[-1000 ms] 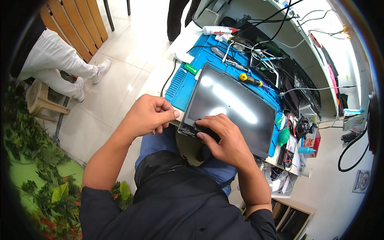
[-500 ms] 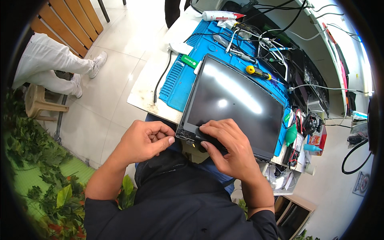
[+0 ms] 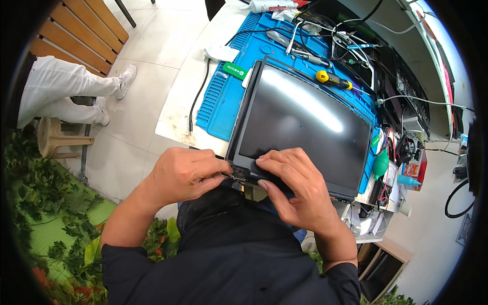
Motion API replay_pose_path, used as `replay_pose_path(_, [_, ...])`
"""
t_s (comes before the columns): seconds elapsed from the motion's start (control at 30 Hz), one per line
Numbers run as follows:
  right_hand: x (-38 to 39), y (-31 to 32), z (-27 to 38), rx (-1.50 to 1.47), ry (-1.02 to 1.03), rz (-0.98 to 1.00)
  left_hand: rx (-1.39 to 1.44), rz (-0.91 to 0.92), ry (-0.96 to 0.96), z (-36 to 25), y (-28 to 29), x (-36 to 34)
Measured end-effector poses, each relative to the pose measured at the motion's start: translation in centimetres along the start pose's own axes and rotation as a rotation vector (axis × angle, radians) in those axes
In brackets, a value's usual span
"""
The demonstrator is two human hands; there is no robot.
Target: The person detaches internal components from the base of a laptop, lifts the main board away, and then fits a replacement screen panel into the upper assembly.
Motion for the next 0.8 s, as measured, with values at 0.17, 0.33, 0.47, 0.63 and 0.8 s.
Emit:
replay_pose_path(0.17, [-0.1, -0.4, 0.0, 0.0, 0.0, 0.024, 0.421, 0.025, 0.38, 0.3, 0.6, 0.8])
replay_pose_path(0.33, [0.2, -1.4, 0.0, 0.063, 0.017, 0.076, 0.909, -0.285, 0.782, 0.9, -0.2, 1.6])
replay_pose_path(0.47, [0.2, -1.7, 0.0, 0.105, 0.033, 0.094, 0.875, -0.317, 0.802, 0.5, -1.4, 1.5])
replay_pose_path(0.63, [0.1, -1.5, 0.5, 0.098, 0.027, 0.099, 0.855, -0.334, 0.841, 0.5, -1.7, 1.8])
replay_pose_path(0.8, [0.0, -1.8, 0.6, 0.115, 0.06, 0.148, 0.791, -0.325, 0.853, 0.3, -1.9, 1.5])
Point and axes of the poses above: each hand's wrist, its own x-axis away from the middle knuckle, its own y-axis out of the back of the hand, z = x × y, the point moved 4 cm from there along -x, towards the middle knuckle, and after that the axes turned 9 degrees about -y, right-handed, at the moved point
